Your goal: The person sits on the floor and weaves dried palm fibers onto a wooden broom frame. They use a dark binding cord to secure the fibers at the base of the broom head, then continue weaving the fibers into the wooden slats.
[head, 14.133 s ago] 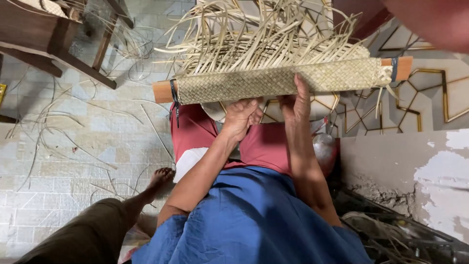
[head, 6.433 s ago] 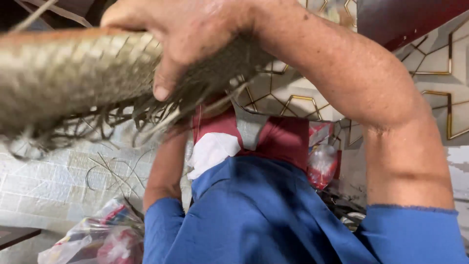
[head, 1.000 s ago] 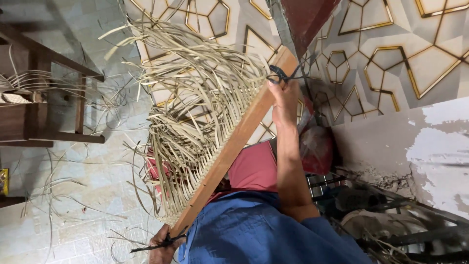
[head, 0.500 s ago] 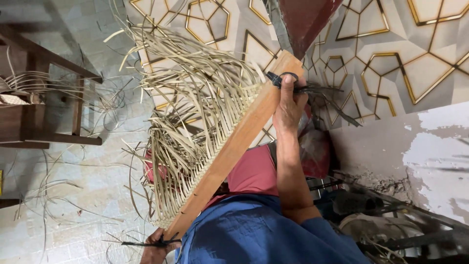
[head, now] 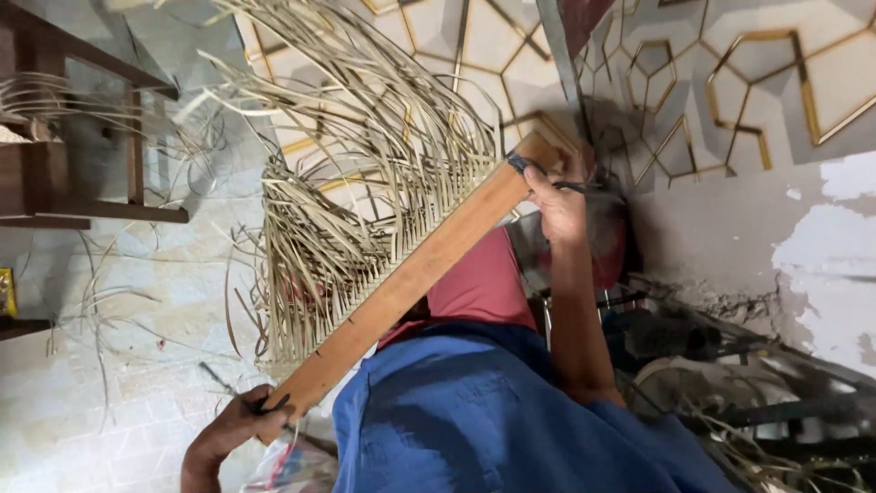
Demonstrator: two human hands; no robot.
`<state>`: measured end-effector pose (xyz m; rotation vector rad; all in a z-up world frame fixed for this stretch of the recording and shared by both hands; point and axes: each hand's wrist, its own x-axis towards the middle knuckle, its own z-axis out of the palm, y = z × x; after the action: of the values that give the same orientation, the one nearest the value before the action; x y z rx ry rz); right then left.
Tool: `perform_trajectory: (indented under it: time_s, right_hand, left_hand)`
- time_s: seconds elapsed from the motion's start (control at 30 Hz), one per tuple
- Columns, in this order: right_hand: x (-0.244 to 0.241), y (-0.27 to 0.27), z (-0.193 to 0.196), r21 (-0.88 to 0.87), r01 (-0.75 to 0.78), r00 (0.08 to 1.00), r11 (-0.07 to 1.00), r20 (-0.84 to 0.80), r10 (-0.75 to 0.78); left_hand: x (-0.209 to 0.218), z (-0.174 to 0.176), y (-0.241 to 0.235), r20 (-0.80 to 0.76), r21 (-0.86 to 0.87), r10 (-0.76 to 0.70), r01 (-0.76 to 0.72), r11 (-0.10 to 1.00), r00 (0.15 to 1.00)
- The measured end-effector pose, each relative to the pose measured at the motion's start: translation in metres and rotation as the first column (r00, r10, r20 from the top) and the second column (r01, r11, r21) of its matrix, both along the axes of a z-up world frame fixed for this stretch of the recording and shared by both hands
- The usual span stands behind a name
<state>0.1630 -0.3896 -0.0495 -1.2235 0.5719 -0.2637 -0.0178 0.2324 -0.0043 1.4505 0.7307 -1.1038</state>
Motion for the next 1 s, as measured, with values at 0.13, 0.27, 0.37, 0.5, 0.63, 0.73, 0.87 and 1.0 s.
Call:
perform_trajectory:
  time_s: [0.13, 0.27, 0.37, 0.5, 0.63, 0.73, 0.87, 1.0]
  right_hand:
    - [-0.013, 0.006, -0.003, 0.178, -0.118, 0.951, 0.977, 0.303, 0.06]
    - [-0.011, 0.007, 0.023, 0.034, -0.266, 0.799, 0.963, 0.567, 0.2]
    - [-0.01, 0.014, 0.047, 0.009, -0.305, 0.795, 0.952, 0.553, 0.249]
    - [-0.008, -0.002, -0.011, 0.14, -0.259, 0.789, 0.956, 0.601, 0.126]
    - [-0.015, 0.004, 0.029, 0.154, -0.26, 0.808, 0.953, 0.575, 0.128]
    - [-0.017, 0.009, 0.043, 0.14, -0.257, 0.818, 0.956, 0.558, 0.138]
    - [-0.017, 0.026, 0.038, 0.162, -0.255, 0.807, 0.953, 0.578, 0.118]
    - [-0.014, 0.029, 0.048, 0.168, -0.269, 0.805, 0.948, 0.58, 0.126]
  left_hand:
    - [0.051, 0.059, -0.048, -0.162, 0.282, -0.278, 0.314, 0.906, 0.947]
    - [0.123, 0.152, -0.11, -0.58, 0.637, -0.731, 0.76, -0.13, 0.361]
    - [0.156, 0.156, -0.176, 0.723, 0.689, -0.691, 0.107, 0.717, -0.02]
    - [0.2, 0.14, -0.316, 0.928, 0.339, -0.3, 0.172, 0.925, -0.219]
    - [0.224, 0.12, -0.386, 0.893, 0.311, -0.205, 0.221, 0.924, -0.4]
    - [0.236, 0.109, -0.404, 0.881, 0.31, -0.175, 0.257, 0.915, -0.439]
    - [0.243, 0.081, -0.4, 0.89, 0.354, -0.237, 0.264, 0.897, -0.389]
    - [0.244, 0.089, -0.393, 0.924, 0.313, -0.224, 0.274, 0.91, -0.309]
